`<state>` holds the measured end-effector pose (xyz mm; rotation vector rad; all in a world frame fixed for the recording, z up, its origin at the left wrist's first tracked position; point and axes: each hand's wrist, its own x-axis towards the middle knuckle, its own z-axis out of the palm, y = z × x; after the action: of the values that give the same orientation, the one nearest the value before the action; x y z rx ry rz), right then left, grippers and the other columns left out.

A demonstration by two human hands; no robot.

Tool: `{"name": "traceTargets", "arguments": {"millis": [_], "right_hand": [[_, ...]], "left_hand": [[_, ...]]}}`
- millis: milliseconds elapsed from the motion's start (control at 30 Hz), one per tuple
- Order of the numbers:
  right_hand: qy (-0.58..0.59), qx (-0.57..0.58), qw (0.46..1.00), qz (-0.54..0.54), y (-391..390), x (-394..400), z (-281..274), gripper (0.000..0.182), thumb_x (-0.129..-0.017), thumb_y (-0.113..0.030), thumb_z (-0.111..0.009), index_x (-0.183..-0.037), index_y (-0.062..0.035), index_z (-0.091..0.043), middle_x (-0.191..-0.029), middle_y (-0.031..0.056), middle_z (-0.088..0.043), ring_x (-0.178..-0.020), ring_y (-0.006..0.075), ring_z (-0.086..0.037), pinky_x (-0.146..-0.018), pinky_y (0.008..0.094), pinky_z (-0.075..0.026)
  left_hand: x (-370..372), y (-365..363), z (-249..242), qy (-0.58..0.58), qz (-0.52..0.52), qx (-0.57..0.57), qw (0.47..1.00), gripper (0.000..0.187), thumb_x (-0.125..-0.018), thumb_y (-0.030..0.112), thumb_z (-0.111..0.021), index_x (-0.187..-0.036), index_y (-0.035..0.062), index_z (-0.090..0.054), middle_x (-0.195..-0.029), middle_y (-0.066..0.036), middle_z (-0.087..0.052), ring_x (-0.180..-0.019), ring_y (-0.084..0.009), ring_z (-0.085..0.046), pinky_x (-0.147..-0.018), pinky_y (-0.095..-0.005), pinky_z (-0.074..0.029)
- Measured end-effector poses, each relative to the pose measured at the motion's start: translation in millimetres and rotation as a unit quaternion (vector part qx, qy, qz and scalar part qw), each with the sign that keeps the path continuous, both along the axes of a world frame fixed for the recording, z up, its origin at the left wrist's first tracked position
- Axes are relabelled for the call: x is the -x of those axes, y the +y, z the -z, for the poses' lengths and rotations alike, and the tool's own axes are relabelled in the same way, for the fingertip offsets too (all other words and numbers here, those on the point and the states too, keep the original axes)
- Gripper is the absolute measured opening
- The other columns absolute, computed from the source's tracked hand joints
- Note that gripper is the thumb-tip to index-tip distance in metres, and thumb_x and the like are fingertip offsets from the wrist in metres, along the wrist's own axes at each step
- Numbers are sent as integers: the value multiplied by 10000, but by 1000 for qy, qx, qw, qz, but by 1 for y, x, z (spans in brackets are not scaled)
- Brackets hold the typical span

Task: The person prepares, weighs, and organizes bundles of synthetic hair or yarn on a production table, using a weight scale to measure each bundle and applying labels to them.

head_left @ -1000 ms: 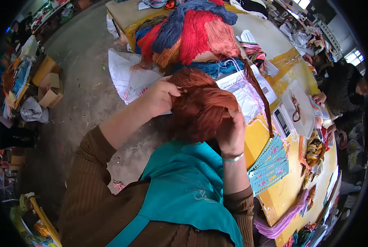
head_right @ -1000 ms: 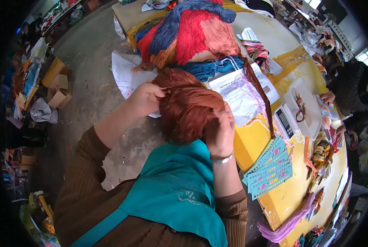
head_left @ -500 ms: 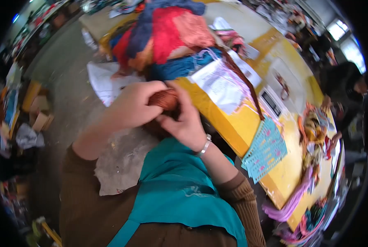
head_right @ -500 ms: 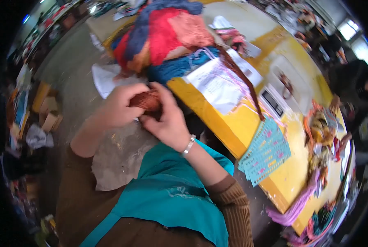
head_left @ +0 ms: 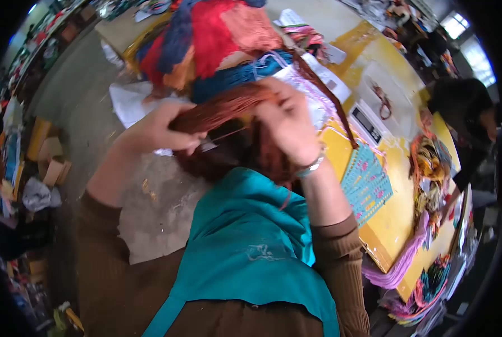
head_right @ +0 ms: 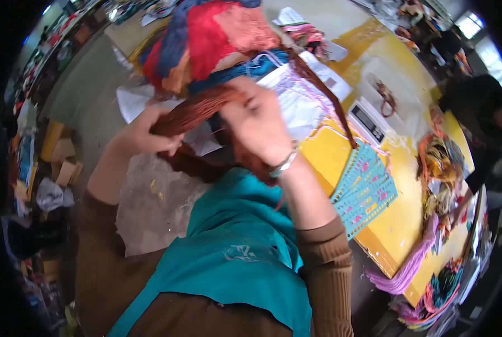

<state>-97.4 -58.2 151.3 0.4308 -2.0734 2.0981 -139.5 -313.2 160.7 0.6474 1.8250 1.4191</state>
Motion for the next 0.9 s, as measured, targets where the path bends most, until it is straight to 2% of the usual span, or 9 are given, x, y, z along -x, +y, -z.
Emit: {"name": "traceTargets", "arguments": {"millis": [200, 300, 400, 533, 633, 667, 733, 833, 900], "right_hand": [[-26, 31, 999, -10, 11, 16, -6, 183, -847, 4, -580, -1027, 2, -613, -822, -1, -613, -735, 50, -545, -636, 199, -437], [98, -137, 977, 133, 15, 20, 5, 232, -834, -9, -607, -1066, -6, -610, -1001, 56, -645, -941, 136, -606, -809, 267, -476], [36, -9, 988, 153, 13, 8, 9, 221, -845, 10, -584, -1061, -6, -628, -1001, 54, -663, -921, 127, -614, -831, 272, -474], [21, 123, 992, -1, -14, -18, 5, 181, -925, -1, -497, -997, 13, -663, -923, 58, -677, -890, 119, -620, -836, 252, -474], [-15, 126, 989, -73, -51, -25, 12, 223, -973, -121, -506, -1137, 5, -591, -1067, 58, -647, -1018, 116, -578, -904, 270, -449], [-28, 248, 963, -98, -71, -30, 16, 244, -989, -157, -491, -1169, -3, -551, -1045, 41, -635, -1013, 130, -578, -907, 282, -447], [-4, 54, 989, -140, -76, -32, 48, 290, -984, -254, -506, -1109, 5, -545, -957, 119, -604, -947, 166, -591, -838, 317, -462], [-8, -17, 981, -195, -87, -45, 76, 343, -896, -293, -626, -1065, -3, -553, -929, 193, -606, -845, 296, -617, -759, 366, -490], [-52, -36, 984, -169, -82, -51, 81, 399, -811, -284, -716, -1052, 2, -577, -943, 203, -623, -862, 333, -627, -757, 383, -499]], "left_hand": [[-5, 17, 0, -24, -89, -171, 981, 151, -867, 125, -613, -918, -15, -588, -711, -29, -578, -688, -131, -577, -686, -291, -469], [-9, 18, -14, -58, -154, -260, 951, 117, -893, 107, -593, -914, -8, -603, -647, -24, -535, -648, -147, -553, -644, -298, -456], [-8, 15, -25, -108, -188, -310, 926, 131, -903, 130, -600, -925, 5, -628, -626, -13, -511, -584, -101, -483, -568, -267, -401], [-11, 16, -29, -206, -193, -293, 914, 138, -916, 157, -597, -910, 24, -631, -624, -1, -515, -560, -76, -458, -521, -238, -376], [-21, 26, -31, -217, -221, -276, 910, 140, -918, 167, -597, -915, 30, -627, -620, 3, -518, -555, -79, -462, -519, -232, -384], [-22, 27, -31, -201, -226, -276, 912, 138, -919, 171, -597, -915, 35, -619, -624, -1, -522, -557, -83, -470, -522, -236, -395], [-26, 30, -36, -162, -240, -272, 918, 133, -917, 168, -598, -905, 37, -615, -624, -3, -525, -561, -85, -473, -526, -237, -395], [-28, 27, -39, -68, -292, -232, 926, 129, -915, 159, -588, -859, 45, -601, -619, -7, -527, -575, -92, -484, -555, -235, -394], [-20, 16, -31, 181, -292, -74, 936, 138, -914, 173, -585, -858, 46, -591, -622, -9, -533, -585, -93, -491, -585, -231, -392]]}}
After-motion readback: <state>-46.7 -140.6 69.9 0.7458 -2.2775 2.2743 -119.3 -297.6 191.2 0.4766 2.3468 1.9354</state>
